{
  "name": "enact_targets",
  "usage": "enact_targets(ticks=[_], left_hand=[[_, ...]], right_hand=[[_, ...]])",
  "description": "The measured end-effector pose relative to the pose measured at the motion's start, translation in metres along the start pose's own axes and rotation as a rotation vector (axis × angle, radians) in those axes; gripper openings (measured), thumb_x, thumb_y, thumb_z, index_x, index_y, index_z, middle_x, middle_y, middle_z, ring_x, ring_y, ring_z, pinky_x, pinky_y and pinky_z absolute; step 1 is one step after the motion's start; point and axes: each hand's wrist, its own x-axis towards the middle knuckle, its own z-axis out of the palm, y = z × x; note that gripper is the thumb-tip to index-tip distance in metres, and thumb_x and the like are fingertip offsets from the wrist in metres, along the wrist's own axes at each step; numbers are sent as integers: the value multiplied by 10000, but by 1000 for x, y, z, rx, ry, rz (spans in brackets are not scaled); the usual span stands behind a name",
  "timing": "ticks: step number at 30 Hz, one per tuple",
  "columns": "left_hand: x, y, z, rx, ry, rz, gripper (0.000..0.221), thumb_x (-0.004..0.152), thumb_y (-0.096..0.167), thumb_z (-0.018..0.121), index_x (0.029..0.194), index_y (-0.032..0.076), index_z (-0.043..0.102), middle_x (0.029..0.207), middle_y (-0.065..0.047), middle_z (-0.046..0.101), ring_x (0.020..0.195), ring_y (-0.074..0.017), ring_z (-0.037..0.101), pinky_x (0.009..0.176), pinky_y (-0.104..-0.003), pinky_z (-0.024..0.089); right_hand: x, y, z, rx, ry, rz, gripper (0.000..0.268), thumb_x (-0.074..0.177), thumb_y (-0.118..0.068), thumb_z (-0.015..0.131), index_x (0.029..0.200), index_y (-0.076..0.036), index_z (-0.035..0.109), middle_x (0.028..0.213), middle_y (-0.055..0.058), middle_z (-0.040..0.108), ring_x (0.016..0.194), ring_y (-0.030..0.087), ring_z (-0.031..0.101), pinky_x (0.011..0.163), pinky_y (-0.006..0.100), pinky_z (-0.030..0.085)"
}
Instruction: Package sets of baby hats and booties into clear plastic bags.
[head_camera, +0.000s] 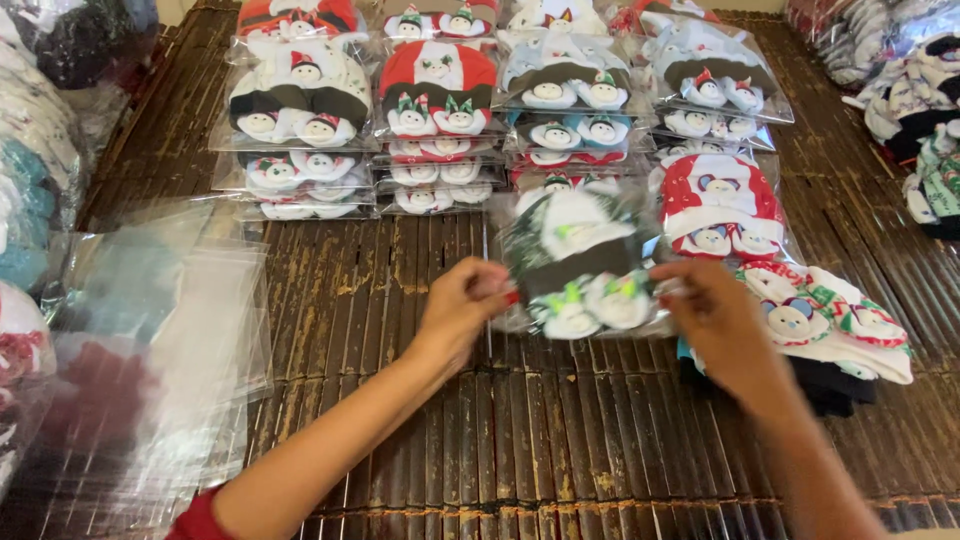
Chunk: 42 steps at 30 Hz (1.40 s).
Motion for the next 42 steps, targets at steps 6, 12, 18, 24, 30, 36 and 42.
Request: enact_targets(ticks=[6,12,18,24,30,36,42], left_hand=[[34,28,104,-15,-282,-37,219,811,-153,657,960,8,668,1016,-137,683,933,-236,692,835,-285,642],[68,-11,193,61,-170,224,209,773,-49,657,902,50,788,1039,-87,606,898,-199,600,799,-277,508],[107,-46,225,92,-155,161,438,701,-128,482,983,4,789,1073,-149,604,813,-228,566,672,-287,482],[122,-66,221,58,-230,193,378,772,-28,519,1056,-24,768,1110,-156,659,962,-235,605,776,-278,489],[97,-26,200,-98,-396,-91,490,874,-40,565,1361,-22,608,1163,-220,689,669,-114,565,563,-218,468],[76,-21,163,97,-425,-46,427,891,90,641,1317,78,626,1419,-152,565,760,-143,611,595,-213,539],[48,-25,71,85,-511,-268,275,963,126,618,1214,46,695,1062,-156,700,785,-143,612,663,-199,534]], right_hand=[[39,58,-90,-426,135,-35,301,900,124,699,1123,-66,770,791,117,615,552,168,426,446,287,293],[87,114,-128,-428,163,130,355,778,86,658,1112,34,770,696,139,609,575,248,497,547,370,396],[119,151,-125,-442,121,161,447,734,39,672,1170,71,761,691,228,636,573,330,555,575,419,452],[114,135,-119,-272,25,365,558,869,51,615,1422,-20,639,781,218,612,619,291,503,521,386,349],[99,155,-125,-838,110,30,598,870,-95,629,1467,-108,635,1429,219,610,1235,470,587,974,688,384],[16,61,-116,-639,121,-143,420,965,-69,697,1370,32,652,1463,291,608,1185,433,627,954,531,511],[-26,100,-110,-1002,5,-190,1018,497,-543,851,1454,-317,587,1658,176,470,1395,385,520,1108,534,428]])
